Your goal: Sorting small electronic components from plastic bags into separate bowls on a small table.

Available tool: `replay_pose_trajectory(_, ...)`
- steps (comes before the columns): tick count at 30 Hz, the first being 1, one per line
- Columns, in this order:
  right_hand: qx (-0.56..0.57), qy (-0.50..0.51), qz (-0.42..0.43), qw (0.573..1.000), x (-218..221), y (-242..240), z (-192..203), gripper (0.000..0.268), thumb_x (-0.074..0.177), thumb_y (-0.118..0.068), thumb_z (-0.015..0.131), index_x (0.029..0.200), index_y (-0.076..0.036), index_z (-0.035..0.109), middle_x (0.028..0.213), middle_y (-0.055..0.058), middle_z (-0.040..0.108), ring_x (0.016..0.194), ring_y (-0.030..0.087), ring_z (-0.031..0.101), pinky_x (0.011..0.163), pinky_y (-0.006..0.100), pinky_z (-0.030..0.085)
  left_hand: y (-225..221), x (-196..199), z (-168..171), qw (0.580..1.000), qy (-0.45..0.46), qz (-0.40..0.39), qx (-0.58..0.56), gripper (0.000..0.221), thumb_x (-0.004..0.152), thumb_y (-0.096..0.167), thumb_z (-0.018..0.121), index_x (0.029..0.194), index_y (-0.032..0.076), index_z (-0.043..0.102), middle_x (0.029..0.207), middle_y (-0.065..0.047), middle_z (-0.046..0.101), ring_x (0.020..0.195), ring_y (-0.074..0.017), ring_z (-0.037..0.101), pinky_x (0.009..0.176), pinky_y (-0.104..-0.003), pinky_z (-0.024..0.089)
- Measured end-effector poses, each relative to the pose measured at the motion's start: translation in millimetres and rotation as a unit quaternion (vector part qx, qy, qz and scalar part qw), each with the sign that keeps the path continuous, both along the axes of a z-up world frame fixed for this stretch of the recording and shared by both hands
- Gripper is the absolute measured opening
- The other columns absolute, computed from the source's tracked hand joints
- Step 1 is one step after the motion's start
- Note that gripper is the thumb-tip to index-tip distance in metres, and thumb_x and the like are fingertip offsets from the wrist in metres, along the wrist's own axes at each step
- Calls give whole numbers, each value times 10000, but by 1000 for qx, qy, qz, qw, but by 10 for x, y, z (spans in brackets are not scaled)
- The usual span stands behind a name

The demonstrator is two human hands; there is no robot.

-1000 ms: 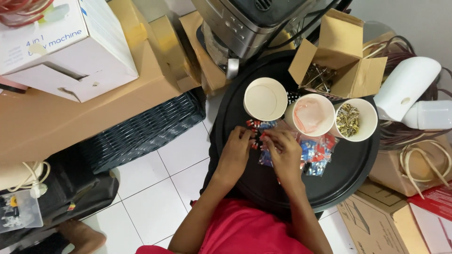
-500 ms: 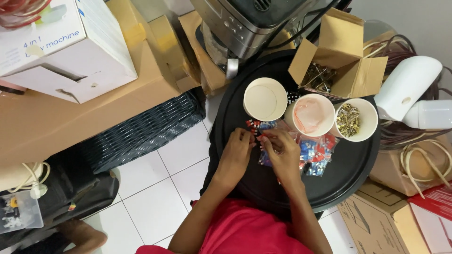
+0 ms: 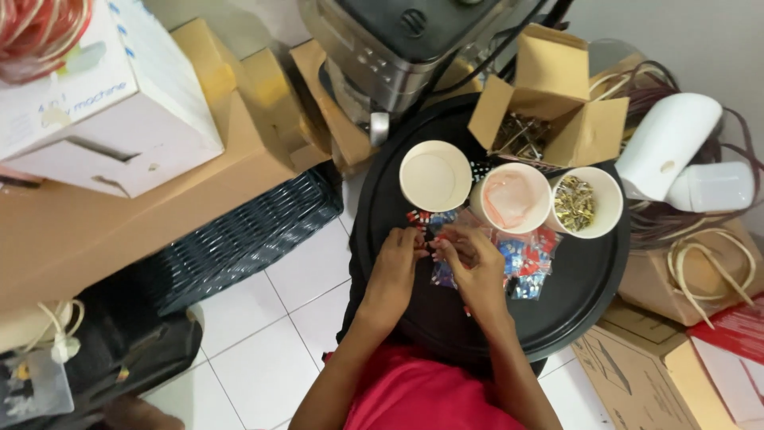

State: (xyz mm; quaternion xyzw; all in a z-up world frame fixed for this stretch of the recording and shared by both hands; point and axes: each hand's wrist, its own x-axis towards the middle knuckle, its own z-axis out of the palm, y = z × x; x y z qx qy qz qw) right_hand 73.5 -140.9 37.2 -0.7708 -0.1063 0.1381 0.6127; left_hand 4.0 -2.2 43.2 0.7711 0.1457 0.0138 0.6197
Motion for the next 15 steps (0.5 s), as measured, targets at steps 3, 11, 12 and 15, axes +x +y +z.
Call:
replay_pose_trajectory(3, 24, -18, -4, 1000, 26, -113, 31, 169, 955, -27, 705, 1118, 10, 733, 1047, 157, 646, 919, 324, 769, 796, 383, 645, -10, 71, -204, 997, 31, 18, 75, 123, 994, 174, 646, 1077, 101, 592, 924, -93, 615, 907, -268, 699, 742, -344, 612)
replay_pose_trajectory(11, 94, 17, -58, 994, -116, -666, 191, 262, 933, 29, 678, 1195, 42, 679, 1162, 160, 628, 924, 296, 778, 800, 387, 659, -356, 186, 432, 998, -34, -21, 47, 231, 960, 171, 688, 1190, 179, 705, 948, -55, 681, 926, -213, 717, 761, -287, 655)
replay_pose_trajectory(12, 99, 14, -68, 993, -140, -754, 194, 294, 916, 57, 679, 1210, 56, 671, 1177, 171, 623, 926, 304, 778, 795, 390, 663, -419, 200, 482, 998, -35, -25, 51, 215, 948, 174, 700, 1153, 220, 742, 935, -21, 683, 914, -180, 716, 751, -266, 656)
replay_pose_trajectory(15, 74, -2, -104, 992, -186, -979, 275, 270, 925, 27, 699, 1193, 53, 686, 1147, 175, 635, 899, 306, 783, 782, 388, 655, -518, 228, 668, 998, -33, -51, -13, 196, 981, 69, 639, 1121, 152, 749, 1006, -90, 681, 960, -253, 713, 800, -339, 659)
